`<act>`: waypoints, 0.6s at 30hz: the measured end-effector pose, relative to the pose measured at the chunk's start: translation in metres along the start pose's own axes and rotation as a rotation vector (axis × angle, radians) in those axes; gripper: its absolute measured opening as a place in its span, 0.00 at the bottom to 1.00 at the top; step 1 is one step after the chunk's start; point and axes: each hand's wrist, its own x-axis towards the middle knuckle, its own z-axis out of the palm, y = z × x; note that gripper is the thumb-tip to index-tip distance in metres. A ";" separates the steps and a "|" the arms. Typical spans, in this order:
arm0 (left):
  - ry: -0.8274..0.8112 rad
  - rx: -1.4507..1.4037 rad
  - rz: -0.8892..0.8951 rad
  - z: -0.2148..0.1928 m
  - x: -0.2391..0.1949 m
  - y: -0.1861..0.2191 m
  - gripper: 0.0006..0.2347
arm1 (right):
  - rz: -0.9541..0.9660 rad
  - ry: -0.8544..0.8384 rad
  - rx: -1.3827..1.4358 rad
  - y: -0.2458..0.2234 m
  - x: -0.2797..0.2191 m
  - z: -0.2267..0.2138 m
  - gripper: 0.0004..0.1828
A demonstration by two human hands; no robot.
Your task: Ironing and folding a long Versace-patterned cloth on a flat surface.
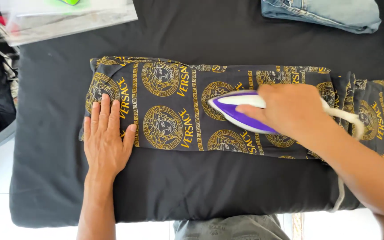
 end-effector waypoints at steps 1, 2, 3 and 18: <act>0.002 0.001 0.000 -0.001 -0.001 0.001 0.28 | 0.000 0.002 0.000 -0.001 0.006 -0.001 0.34; 0.006 -0.005 -0.004 -0.002 0.000 0.002 0.28 | -0.119 -0.019 0.040 -0.003 0.013 -0.003 0.34; 0.010 -0.011 -0.009 -0.002 0.001 0.003 0.28 | -0.238 -0.042 0.079 -0.004 0.021 -0.005 0.34; 0.011 -0.005 -0.039 -0.002 0.003 0.002 0.29 | -0.264 -0.028 0.041 -0.042 0.091 -0.023 0.35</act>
